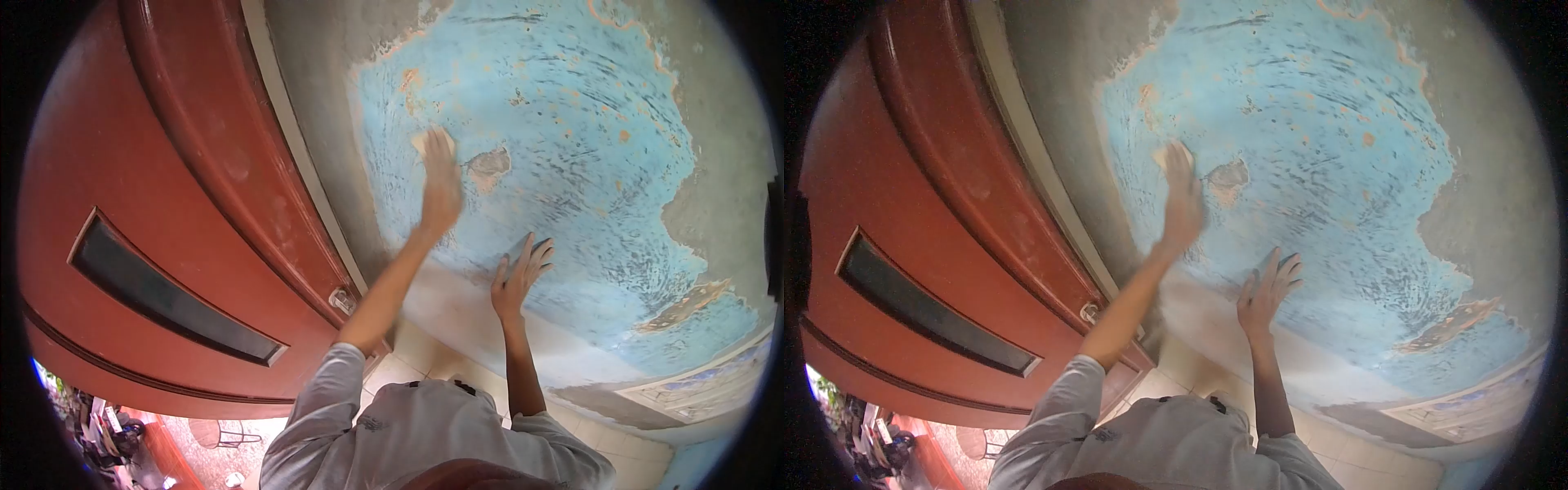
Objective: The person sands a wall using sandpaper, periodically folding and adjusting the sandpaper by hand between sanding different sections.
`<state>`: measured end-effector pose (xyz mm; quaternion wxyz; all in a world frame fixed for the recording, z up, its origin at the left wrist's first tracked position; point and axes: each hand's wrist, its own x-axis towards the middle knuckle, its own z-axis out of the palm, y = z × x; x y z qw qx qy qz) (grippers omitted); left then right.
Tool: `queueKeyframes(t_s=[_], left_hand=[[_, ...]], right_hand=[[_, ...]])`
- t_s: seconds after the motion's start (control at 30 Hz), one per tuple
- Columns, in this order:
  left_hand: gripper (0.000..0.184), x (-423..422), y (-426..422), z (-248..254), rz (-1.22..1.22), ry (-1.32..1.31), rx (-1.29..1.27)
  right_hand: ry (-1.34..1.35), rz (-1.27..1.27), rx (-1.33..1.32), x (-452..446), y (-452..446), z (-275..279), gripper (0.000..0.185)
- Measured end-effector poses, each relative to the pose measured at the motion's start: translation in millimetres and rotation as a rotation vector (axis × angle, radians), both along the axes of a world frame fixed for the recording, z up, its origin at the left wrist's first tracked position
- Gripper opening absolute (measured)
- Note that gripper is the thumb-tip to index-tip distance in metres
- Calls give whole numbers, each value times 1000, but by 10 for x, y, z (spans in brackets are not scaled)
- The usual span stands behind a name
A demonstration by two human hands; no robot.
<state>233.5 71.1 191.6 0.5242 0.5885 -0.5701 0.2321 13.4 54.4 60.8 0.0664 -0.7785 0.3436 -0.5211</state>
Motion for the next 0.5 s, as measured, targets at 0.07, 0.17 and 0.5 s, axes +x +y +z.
queueKeyframes(t_s=[0.07,0.17,0.5], left_hand=[[63,-41,2,11,-7,-2,8],[64,280,-18,541,103,-176,-18],[64,-171,-195,-368,-130,177,-120]], right_hand=[[-4,9,-3,7,-27,12,70],[21,7,3,-7,0,17,72],[90,-12,-24,-55,-58,-42,74]])
